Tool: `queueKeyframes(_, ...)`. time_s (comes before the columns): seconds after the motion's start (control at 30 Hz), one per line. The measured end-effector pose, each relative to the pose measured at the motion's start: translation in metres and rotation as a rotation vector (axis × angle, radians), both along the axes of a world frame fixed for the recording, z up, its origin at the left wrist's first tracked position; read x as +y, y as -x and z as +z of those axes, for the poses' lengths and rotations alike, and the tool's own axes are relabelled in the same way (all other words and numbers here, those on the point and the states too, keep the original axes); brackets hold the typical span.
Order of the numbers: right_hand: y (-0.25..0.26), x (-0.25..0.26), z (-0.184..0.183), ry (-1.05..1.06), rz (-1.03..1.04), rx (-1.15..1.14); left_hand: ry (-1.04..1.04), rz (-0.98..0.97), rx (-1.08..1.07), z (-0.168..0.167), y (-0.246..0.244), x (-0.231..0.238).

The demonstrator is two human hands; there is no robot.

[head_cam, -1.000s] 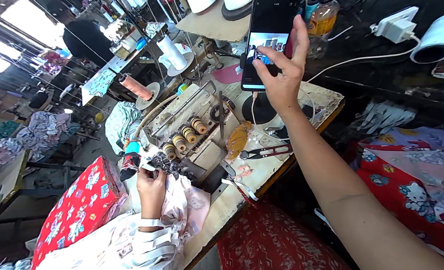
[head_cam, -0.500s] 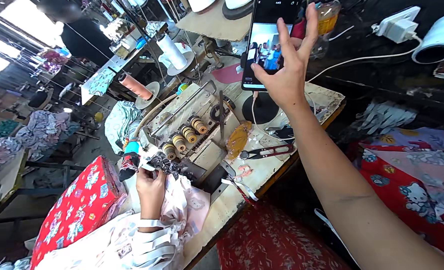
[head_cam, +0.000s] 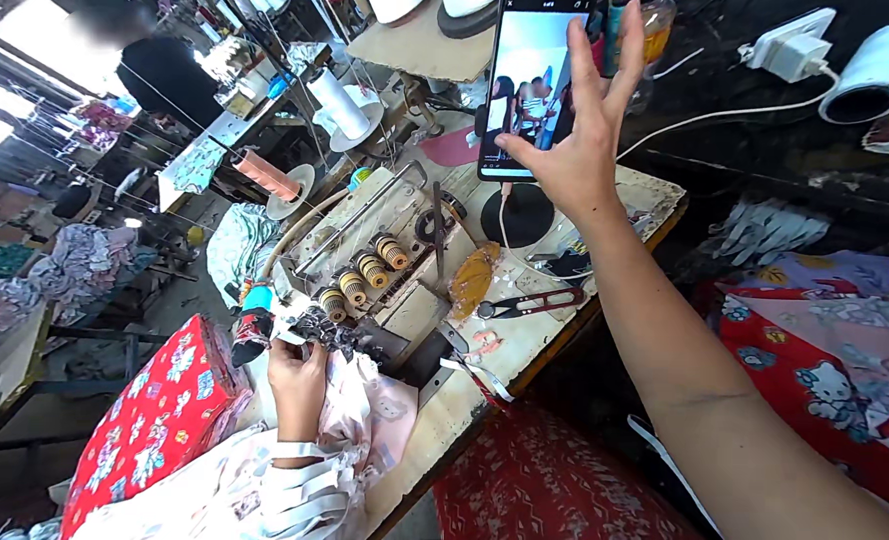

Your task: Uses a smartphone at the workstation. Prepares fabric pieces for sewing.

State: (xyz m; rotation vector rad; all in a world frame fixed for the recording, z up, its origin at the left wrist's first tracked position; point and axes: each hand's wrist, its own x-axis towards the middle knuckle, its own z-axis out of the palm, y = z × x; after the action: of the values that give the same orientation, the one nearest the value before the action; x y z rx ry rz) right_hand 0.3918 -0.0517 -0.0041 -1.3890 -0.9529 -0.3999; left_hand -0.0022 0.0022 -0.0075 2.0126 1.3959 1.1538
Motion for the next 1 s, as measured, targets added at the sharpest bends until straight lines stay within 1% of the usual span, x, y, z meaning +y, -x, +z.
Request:
queueKeyframes(0.17,0.0013,-0.0007,-0.0081,-0.105,0.006,-0.027,0.000,-0.016,-0.017,0.0008,-0.0010,-0.0011)
queueKeyframes(0.33,0.0011,0.0019,-0.0116,-0.142,0.016,-0.039,-0.001,-0.013,-0.018,0.0014,-0.0017,-0.0011)
queueKeyframes(0.5,0.0010,0.0027,-0.0092,-0.095,0.029,-0.024,-0.003,0.003,0.015,0.0022,-0.0021,-0.0020)
queueKeyframes(0.77,-0.0013,0.0010,-0.0058,-0.047,0.025,-0.006,-0.005,-0.008,0.003,0.0025,-0.0025,-0.0022)
queueKeyframes(0.93,-0.0004,-0.0019,-0.0040,-0.009,0.030,0.051,-0.013,-0.008,0.003,0.0026,-0.0026,-0.0020)
queueKeyframes(1.0,-0.0007,-0.0021,-0.0041,-0.027,0.044,0.068,-0.013,-0.010,-0.003,0.0022,-0.0026,-0.0017)
